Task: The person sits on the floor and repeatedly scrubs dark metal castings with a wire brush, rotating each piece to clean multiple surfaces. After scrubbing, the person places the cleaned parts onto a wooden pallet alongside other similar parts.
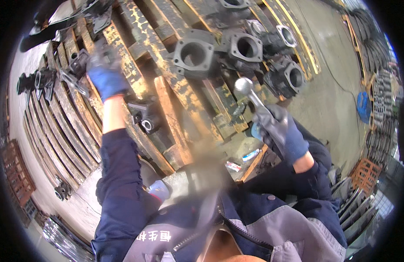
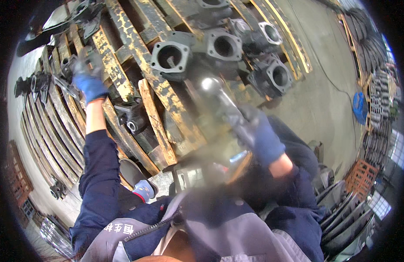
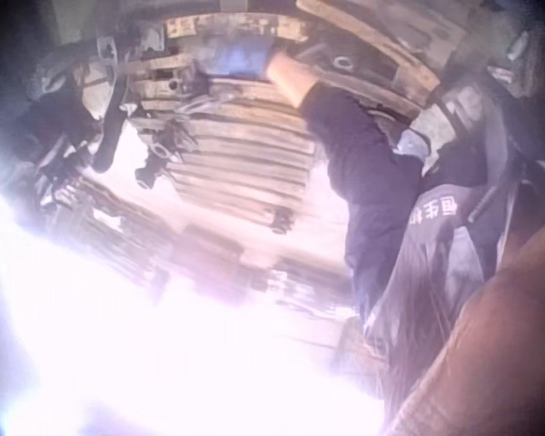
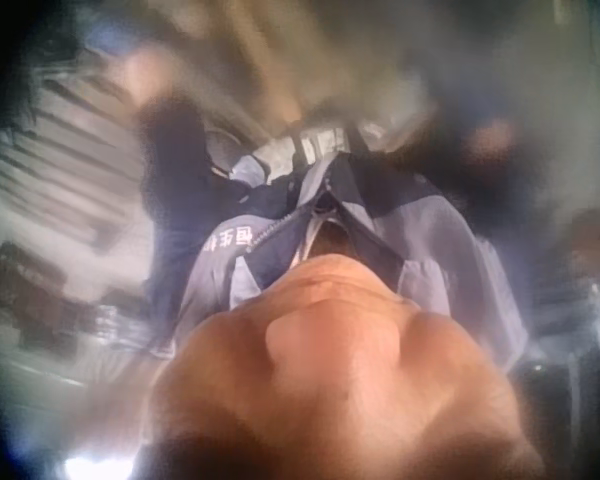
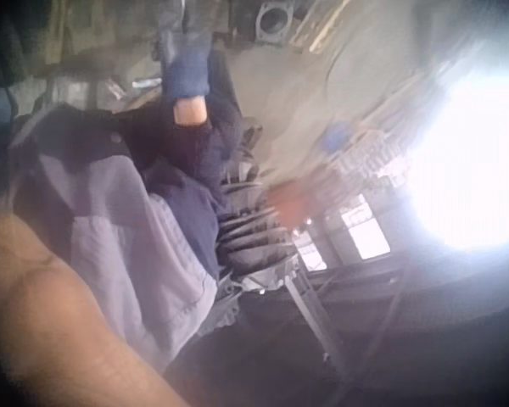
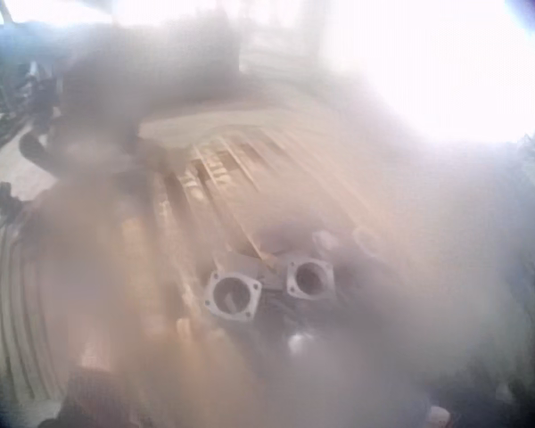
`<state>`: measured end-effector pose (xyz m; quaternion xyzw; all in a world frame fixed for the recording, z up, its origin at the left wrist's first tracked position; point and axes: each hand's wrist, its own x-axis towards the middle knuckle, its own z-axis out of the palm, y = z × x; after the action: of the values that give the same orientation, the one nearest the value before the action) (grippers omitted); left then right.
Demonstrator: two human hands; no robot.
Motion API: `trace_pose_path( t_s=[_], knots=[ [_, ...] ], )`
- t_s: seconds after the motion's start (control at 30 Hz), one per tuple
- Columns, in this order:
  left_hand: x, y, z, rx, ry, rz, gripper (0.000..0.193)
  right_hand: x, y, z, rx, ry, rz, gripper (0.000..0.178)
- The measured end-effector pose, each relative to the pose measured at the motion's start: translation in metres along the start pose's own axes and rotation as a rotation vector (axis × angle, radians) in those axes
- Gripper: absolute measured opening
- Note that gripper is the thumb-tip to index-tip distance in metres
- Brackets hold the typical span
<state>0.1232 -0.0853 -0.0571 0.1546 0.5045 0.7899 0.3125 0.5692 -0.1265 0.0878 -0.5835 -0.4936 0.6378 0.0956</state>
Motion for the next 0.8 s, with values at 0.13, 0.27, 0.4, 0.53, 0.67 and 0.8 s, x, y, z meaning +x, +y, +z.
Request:
trace_pose_path(
  t_s=[0.13,0.27,0.4,0.53,0.67,0.8],
  knots=[
    [-0.105,-0.047,0.101,1.591,-0.679,0.707,0.032,0.031,0.004,-0.012,-0.915,0.256,-0.04,0.035],
    [-0.128,-0.051,0.13,1.697,-1.083,0.493,0.051,0.08,0.022,-0.029,-1.292,0.146,0.037,0.031],
    [-0.119,-0.043,0.132,1.703,-1.129,0.474,0.047,0.125,0.058,-0.035,-1.334,0.061,-0.137,0.028],
    [-0.119,-0.024,0.13,1.548,-0.987,0.375,0.05,0.159,0.09,-0.035,-1.406,0.215,-0.211,0.022],
    [-0.127,0.021,0.099,0.938,-0.646,-0.162,0.027,0.169,0.104,-0.026,-1.603,0.269,-0.315,0.022],
    [-0.167,0.038,0.043,-0.229,-0.155,-0.864,0.034,0.159,0.087,-0.012,-1.498,0.353,-0.267,0.021]
  ],
)
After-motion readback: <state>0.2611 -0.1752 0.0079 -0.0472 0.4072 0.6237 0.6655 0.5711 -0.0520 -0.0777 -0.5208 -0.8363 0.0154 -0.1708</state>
